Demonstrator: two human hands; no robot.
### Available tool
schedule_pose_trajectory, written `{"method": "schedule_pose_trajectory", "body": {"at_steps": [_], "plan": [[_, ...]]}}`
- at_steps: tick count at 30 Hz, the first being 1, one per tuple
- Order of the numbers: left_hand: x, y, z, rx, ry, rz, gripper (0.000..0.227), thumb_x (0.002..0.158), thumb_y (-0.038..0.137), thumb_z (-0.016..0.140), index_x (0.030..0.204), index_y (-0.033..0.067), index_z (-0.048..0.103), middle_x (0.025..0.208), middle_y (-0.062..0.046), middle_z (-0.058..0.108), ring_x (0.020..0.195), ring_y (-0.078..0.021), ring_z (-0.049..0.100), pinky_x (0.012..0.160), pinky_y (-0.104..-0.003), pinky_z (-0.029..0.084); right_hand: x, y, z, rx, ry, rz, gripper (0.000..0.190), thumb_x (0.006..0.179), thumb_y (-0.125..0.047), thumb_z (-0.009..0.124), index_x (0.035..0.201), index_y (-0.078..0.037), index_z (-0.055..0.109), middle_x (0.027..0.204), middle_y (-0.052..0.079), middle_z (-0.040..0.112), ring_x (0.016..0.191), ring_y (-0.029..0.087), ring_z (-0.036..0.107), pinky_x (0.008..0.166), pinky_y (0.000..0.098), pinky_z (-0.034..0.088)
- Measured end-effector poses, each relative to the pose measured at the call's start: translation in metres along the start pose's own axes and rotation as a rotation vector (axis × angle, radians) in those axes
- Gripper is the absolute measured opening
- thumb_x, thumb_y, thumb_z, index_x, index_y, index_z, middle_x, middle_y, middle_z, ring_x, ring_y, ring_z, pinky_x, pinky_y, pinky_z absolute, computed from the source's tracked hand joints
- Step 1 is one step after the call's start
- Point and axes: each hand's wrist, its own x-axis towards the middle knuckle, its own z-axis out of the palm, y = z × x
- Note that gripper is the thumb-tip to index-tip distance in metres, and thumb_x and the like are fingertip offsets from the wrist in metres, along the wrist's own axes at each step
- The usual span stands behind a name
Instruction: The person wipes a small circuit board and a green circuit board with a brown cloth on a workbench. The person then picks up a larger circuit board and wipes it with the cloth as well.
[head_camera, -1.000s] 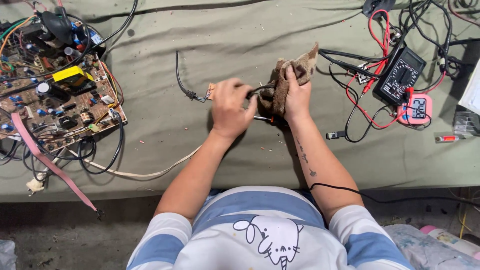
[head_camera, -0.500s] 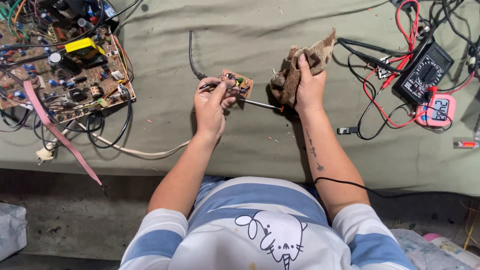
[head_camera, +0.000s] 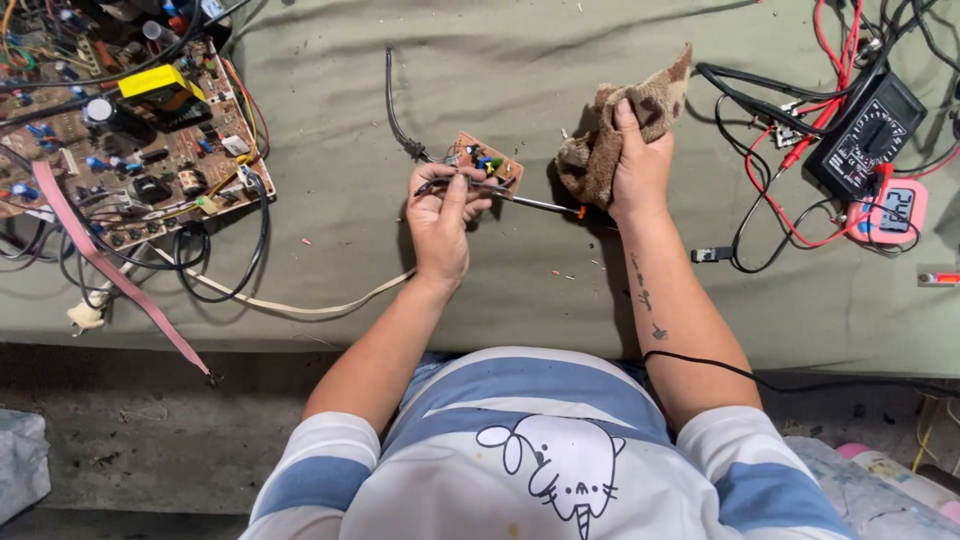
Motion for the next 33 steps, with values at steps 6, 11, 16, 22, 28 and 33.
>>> {"method": "schedule_pose_trajectory", "body": {"at_steps": [6, 11, 16, 22, 28, 33], "plan": [[0.001, 0.007, 0.003, 0.06, 0.1, -0.064, 0.015, 0.101, 0.016, 0.065, 0.105, 0.0105, 0.052, 0.095, -0.014, 0.071, 0.075, -0.0202, 0.074, 0.061, -0.025, 0.061, -0.002, -0.007, 0.004, -0.122, 0.02, 0.016, 0.032, 0.089, -0.03, 0.078, 0.109, -0.006, 0.071, 0.104, 0.005, 0.076, 0.097, 0.018, 0.073, 0.089, 0.0368, 0.064], [-0.001, -0.001, -0.003, 0.038, 0.129, -0.099, 0.023, 0.099, 0.02, 0.067, 0.108, 0.0106, 0.048, 0.096, -0.016, 0.069, 0.07, -0.0182, 0.069, 0.057, -0.026, 0.059, -0.003, -0.003, 0.003, -0.128, 0.042, 0.02, 0.029, 0.089, -0.027, 0.078, 0.109, -0.006, 0.071, 0.106, 0.007, 0.077, 0.097, 0.019, 0.075, 0.089, 0.0362, 0.065], [0.0, 0.005, 0.003, 0.017, 0.153, -0.135, 0.026, 0.094, 0.021, 0.074, 0.106, 0.0111, 0.054, 0.089, -0.012, 0.07, 0.076, -0.0114, 0.068, 0.052, -0.023, 0.058, -0.001, -0.002, 0.003, -0.133, 0.037, 0.014, 0.031, 0.089, -0.028, 0.079, 0.11, -0.007, 0.071, 0.106, 0.007, 0.077, 0.098, 0.019, 0.075, 0.089, 0.0371, 0.066], [0.0, -0.004, -0.006, 0.002, 0.058, -0.218, 0.025, 0.099, 0.021, 0.067, 0.117, 0.0065, 0.057, 0.092, -0.017, 0.074, 0.074, -0.0215, 0.075, 0.059, -0.023, 0.056, 0.0, 0.001, 0.003, -0.051, 0.044, 0.012, 0.027, 0.088, -0.024, 0.08, 0.107, -0.006, 0.071, 0.103, 0.008, 0.077, 0.093, 0.019, 0.074, 0.086, 0.0393, 0.066], [-0.001, -0.002, -0.005, 0.068, -0.005, -0.216, 0.023, 0.102, 0.025, 0.062, 0.116, 0.0071, 0.061, 0.096, -0.017, 0.077, 0.073, -0.0172, 0.075, 0.06, -0.022, 0.056, -0.002, 0.002, 0.001, -0.01, 0.01, 0.017, 0.023, 0.089, -0.024, 0.079, 0.102, -0.007, 0.071, 0.096, 0.006, 0.076, 0.088, 0.018, 0.073, 0.082, 0.0368, 0.065], [-0.001, -0.001, -0.007, 0.109, -0.081, -0.223, 0.026, 0.106, 0.028, 0.055, 0.124, 0.0097, 0.061, 0.1, -0.014, 0.076, 0.077, -0.0162, 0.073, 0.064, -0.022, 0.056, 0.002, 0.005, -0.004, -0.103, 0.016, 0.001, 0.03, 0.088, -0.027, 0.078, 0.108, -0.004, 0.074, 0.103, 0.005, 0.077, 0.093, 0.016, 0.072, 0.087, 0.0357, 0.063]]}}
